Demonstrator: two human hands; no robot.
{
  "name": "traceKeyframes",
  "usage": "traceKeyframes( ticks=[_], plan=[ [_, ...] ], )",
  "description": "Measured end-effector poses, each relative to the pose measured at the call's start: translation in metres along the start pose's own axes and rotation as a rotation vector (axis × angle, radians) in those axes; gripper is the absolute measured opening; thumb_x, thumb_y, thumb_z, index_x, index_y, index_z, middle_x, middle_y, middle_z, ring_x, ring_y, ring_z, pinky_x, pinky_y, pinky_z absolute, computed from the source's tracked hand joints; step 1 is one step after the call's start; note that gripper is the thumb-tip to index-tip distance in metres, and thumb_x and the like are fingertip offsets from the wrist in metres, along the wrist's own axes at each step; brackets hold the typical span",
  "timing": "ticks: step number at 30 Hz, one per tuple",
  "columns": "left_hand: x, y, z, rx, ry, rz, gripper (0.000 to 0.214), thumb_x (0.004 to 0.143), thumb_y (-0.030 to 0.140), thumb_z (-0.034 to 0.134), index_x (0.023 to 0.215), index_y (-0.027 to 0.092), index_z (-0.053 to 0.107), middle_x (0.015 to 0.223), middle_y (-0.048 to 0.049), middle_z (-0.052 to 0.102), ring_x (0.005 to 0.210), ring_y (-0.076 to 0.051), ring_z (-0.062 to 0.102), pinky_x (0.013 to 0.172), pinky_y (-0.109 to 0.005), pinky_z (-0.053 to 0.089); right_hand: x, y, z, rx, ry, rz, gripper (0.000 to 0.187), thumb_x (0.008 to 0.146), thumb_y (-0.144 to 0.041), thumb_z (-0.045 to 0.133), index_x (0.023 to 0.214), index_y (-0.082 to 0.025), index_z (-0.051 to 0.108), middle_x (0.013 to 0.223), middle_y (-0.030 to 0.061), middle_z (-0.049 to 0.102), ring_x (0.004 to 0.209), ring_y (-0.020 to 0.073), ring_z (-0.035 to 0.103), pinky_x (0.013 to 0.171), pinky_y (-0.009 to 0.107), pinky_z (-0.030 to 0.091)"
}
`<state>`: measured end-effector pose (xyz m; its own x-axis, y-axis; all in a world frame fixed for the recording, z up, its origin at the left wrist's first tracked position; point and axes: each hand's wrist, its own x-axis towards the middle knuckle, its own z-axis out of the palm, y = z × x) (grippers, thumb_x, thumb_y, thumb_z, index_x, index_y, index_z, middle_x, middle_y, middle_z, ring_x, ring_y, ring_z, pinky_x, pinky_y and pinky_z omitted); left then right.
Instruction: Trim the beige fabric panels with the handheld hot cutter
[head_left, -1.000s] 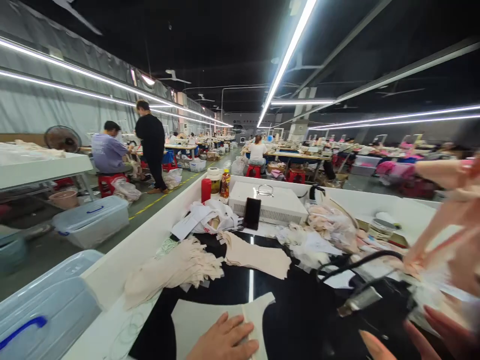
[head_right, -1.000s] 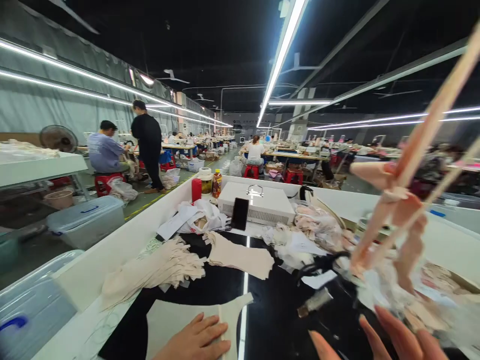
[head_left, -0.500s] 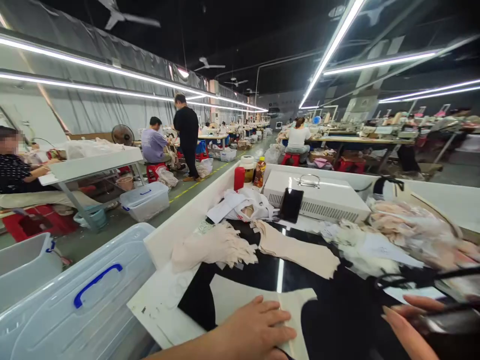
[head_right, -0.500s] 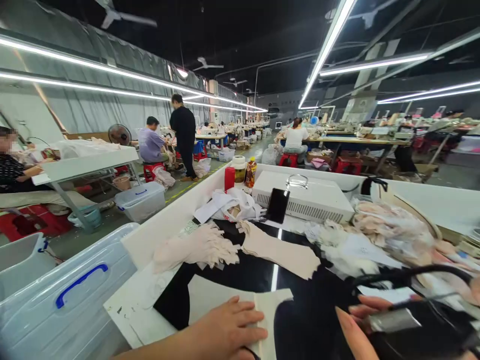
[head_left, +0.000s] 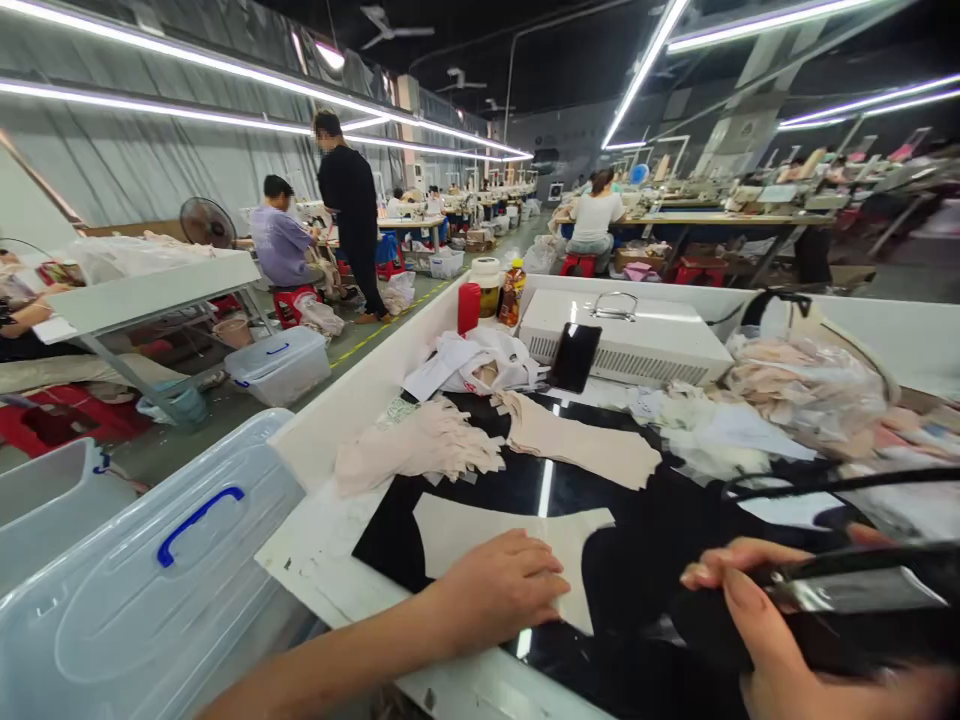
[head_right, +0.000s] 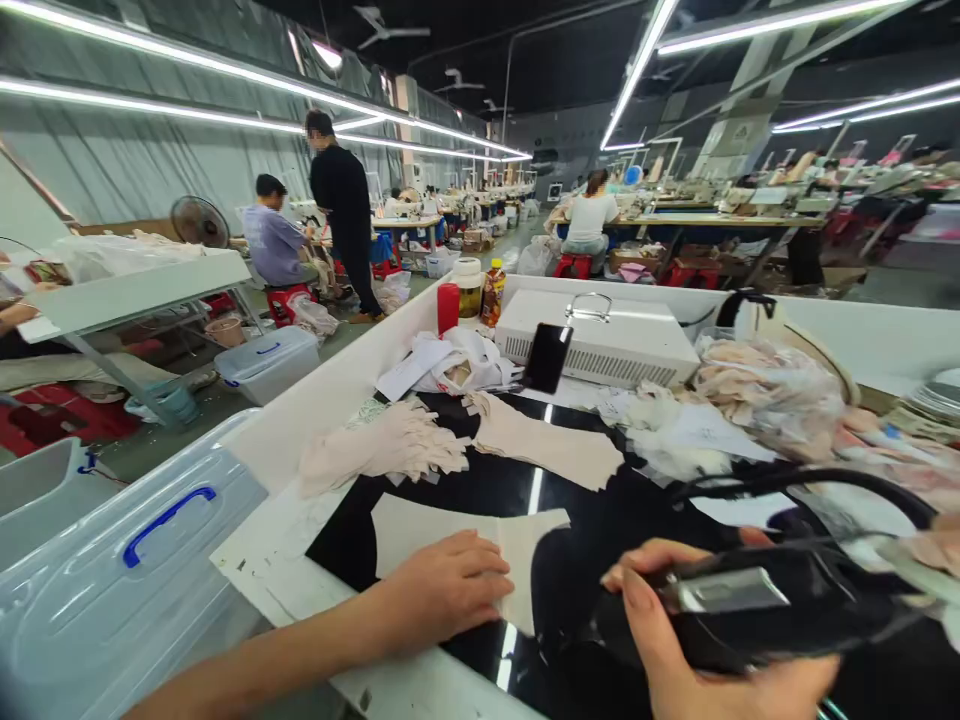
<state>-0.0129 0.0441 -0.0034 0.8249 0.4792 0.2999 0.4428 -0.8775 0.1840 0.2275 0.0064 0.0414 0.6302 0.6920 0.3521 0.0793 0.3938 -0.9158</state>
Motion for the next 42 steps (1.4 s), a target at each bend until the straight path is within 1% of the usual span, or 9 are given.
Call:
traceKeyframes(
  ticks=[1, 2, 4, 7, 13, 19, 23, 30, 42],
  plan=[
    [0.000, 0.002, -0.001, -0.016, 0.025, -0.011, 0.016, 0.109, 0.029, 0.066, 0.117, 0.016, 0.071, 0.118, -0.0072, 0.076, 0.118, -0.019, 0.070, 0.113, -0.033, 0.052, -0.006, -0.008, 0.004, -0.007, -0.016, -0.017, 0.081, 0.073, -0.038, 0.098, 0.141, -0.041, 0.054, 0.085, -0.0012, 0.069, 0.064, 0.0222, 0.069, 0.072, 0.051, 0.061],
    [-0.001, 0.003, -0.002, -0.026, 0.042, -0.020, 0.012, 0.109, 0.027, 0.065, 0.110, 0.017, 0.070, 0.110, -0.0061, 0.075, 0.109, -0.018, 0.071, 0.106, -0.031, 0.055, -0.011, -0.015, 0.008, -0.009, -0.027, -0.047, 0.076, 0.077, -0.041, 0.095, 0.141, -0.038, 0.054, 0.084, -0.0023, 0.069, 0.063, 0.0200, 0.068, 0.070, 0.047, 0.061],
    [-0.002, 0.006, -0.003, -0.029, 0.071, -0.017, 0.015, 0.110, 0.023, 0.062, 0.098, 0.017, 0.067, 0.097, -0.0034, 0.072, 0.098, -0.017, 0.070, 0.096, -0.030, 0.057, -0.016, -0.021, 0.014, 0.049, -0.096, -0.071, 0.073, 0.082, -0.037, 0.092, 0.142, -0.036, 0.051, 0.086, -0.0040, 0.069, 0.064, 0.0173, 0.068, 0.067, 0.040, 0.061],
    [-0.003, 0.010, -0.003, -0.029, 0.092, 0.031, 0.018, 0.110, 0.020, 0.061, 0.093, 0.018, 0.064, 0.091, -0.0006, 0.069, 0.089, -0.017, 0.067, 0.088, -0.030, 0.055, -0.019, -0.023, 0.017, 0.142, -0.175, -0.075, 0.064, 0.087, -0.028, 0.087, 0.139, -0.034, 0.050, 0.086, -0.0049, 0.069, 0.064, 0.0157, 0.068, 0.065, 0.036, 0.062],
    [0.004, 0.016, 0.005, -0.028, 0.032, 0.070, 0.013, 0.112, 0.021, 0.058, 0.101, 0.018, 0.065, 0.096, -0.0020, 0.070, 0.096, -0.018, 0.067, 0.087, -0.032, 0.052, -0.026, -0.023, 0.024, 0.214, -0.215, -0.075, 0.060, 0.089, -0.030, 0.086, 0.137, -0.034, 0.049, 0.086, -0.0057, 0.066, 0.064, 0.0148, 0.066, 0.062, 0.033, 0.060],
    [0.012, 0.017, 0.010, 0.036, 0.016, 0.104, 0.020, 0.112, 0.018, 0.054, 0.094, 0.017, 0.062, 0.091, -0.0026, 0.067, 0.087, -0.018, 0.064, 0.080, -0.033, 0.050, -0.028, -0.022, 0.029, 0.203, -0.215, -0.093, 0.062, 0.089, -0.029, 0.087, 0.137, -0.034, 0.049, 0.085, -0.0055, 0.065, 0.064, 0.0148, 0.065, 0.062, 0.033, 0.061],
    [0.013, 0.019, 0.008, 0.046, 0.021, 0.083, 0.024, 0.112, 0.015, 0.051, 0.091, 0.017, 0.062, 0.089, -0.0020, 0.066, 0.085, -0.018, 0.063, 0.080, -0.033, 0.049, -0.029, -0.021, 0.030, 0.246, -0.230, -0.098, 0.061, 0.089, -0.026, 0.086, 0.138, -0.034, 0.049, 0.086, -0.0054, 0.066, 0.065, 0.0146, 0.067, 0.063, 0.032, 0.061],
    [0.012, 0.018, 0.009, 0.010, 0.031, 0.060, 0.022, 0.111, 0.015, 0.053, 0.091, 0.017, 0.063, 0.090, -0.0020, 0.069, 0.087, -0.018, 0.065, 0.082, -0.033, 0.051, -0.029, -0.020, 0.032, 0.239, -0.237, -0.083, 0.060, 0.089, -0.025, 0.085, 0.136, -0.034, 0.048, 0.086, -0.0054, 0.067, 0.064, 0.0141, 0.067, 0.058, 0.030, 0.061],
    [0.014, 0.014, 0.013, -0.055, 0.030, 0.055, 0.018, 0.109, 0.016, 0.059, 0.092, 0.017, 0.066, 0.091, -0.0023, 0.072, 0.088, -0.020, 0.068, 0.083, -0.034, 0.052, -0.030, -0.019, 0.034, 0.293, -0.254, -0.104, 0.060, 0.089, -0.020, 0.084, 0.137, -0.034, 0.050, 0.087, -0.0049, 0.067, 0.064, 0.0143, 0.068, 0.057, 0.031, 0.062]
  ],
)
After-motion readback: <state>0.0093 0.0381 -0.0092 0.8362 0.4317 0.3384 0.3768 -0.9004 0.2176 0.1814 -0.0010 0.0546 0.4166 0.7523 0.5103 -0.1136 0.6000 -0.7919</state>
